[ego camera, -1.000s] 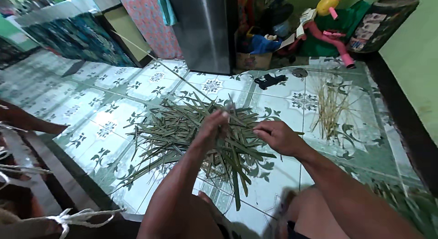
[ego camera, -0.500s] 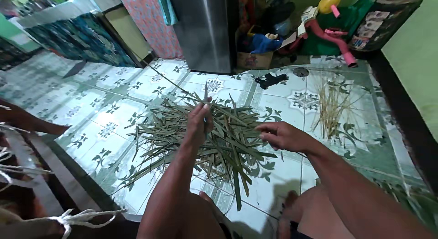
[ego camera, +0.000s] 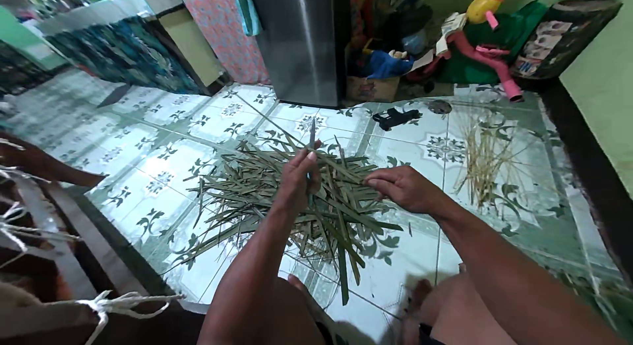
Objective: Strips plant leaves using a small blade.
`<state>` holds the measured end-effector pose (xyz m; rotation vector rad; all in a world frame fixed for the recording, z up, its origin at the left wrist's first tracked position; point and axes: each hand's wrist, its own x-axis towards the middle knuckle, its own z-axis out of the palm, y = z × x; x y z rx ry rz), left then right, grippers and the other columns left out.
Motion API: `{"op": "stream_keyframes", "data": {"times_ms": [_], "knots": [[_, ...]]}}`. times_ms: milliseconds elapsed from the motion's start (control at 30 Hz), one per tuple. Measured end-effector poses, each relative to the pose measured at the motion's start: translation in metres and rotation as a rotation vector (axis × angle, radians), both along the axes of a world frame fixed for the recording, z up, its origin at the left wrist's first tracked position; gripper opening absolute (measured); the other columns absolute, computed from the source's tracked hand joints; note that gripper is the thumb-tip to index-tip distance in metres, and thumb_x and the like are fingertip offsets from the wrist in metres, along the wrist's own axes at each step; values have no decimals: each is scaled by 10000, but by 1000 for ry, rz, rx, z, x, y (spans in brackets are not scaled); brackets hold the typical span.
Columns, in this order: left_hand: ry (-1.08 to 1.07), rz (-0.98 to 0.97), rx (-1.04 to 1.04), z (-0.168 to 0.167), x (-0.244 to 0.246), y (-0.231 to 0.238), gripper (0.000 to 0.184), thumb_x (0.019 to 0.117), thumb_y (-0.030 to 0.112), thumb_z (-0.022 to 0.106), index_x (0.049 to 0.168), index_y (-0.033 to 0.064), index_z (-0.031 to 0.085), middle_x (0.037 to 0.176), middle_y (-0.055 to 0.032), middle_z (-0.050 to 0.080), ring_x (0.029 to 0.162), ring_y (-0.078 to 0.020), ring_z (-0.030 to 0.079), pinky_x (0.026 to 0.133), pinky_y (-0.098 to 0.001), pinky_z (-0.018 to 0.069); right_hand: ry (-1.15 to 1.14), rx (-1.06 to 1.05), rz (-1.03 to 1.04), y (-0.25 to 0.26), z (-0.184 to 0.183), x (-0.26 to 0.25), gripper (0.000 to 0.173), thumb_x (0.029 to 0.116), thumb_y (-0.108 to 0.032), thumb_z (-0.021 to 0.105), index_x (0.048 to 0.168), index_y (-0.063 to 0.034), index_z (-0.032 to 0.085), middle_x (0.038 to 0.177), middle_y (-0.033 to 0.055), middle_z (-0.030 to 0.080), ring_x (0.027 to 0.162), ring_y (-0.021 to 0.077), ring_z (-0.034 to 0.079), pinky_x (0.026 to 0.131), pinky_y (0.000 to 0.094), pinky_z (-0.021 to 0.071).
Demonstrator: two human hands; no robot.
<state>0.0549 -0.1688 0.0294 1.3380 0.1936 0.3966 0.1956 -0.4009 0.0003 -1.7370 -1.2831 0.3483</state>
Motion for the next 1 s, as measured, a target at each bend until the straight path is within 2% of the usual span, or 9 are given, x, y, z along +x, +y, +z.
{"op": "stream_keyframes", "data": {"times_ms": [133,433,567,667,767,1000], "knots": [[-31,38,2,2,-2,20,390,1079,298,422,1427,154,526,599,62,476,436,-34,447,421,-189,428,-1,2,39,-11,1,7,303,1059,-226,477,1067,-63,733,738,-54,614,613,-38,512,594,158,459],[-13,41,54,-1,0,26,390,1079,272,454,1432,130,539,605,33,482,431,-44,441,407,-188,414,83,-30,98,-24,6,9,283,1066,-209,465,1076,-75,714,684,-109,538,570,-59,457,539,129,404],[-56,124,66,8,-5,43,379,1088,240,402,1436,132,506,605,64,472,436,-31,443,418,-184,422,75,-29,93,-38,1,15,283,1055,-211,471,1048,-73,719,678,-96,541,563,-47,461,534,141,408],[-110,160,48,9,-12,57,372,1081,307,447,1418,167,522,585,66,460,418,-34,430,408,-194,419,34,-35,80,-49,-1,20,289,1052,-211,467,1044,-78,724,676,-98,549,567,-52,468,535,137,411],[-119,173,18,12,-15,60,363,1073,301,461,1404,164,523,588,75,460,427,-33,440,418,-195,432,-25,-51,71,-58,-4,23,301,1049,-218,463,1045,-76,729,693,-88,560,587,-49,480,557,144,425],[-141,213,2,17,-26,79,357,1079,330,404,1394,182,482,572,89,440,402,-15,418,397,-175,408,-97,-52,-24,-84,-12,32,298,1022,-257,504,1034,-85,747,716,-71,610,601,-52,508,571,142,445]]}}
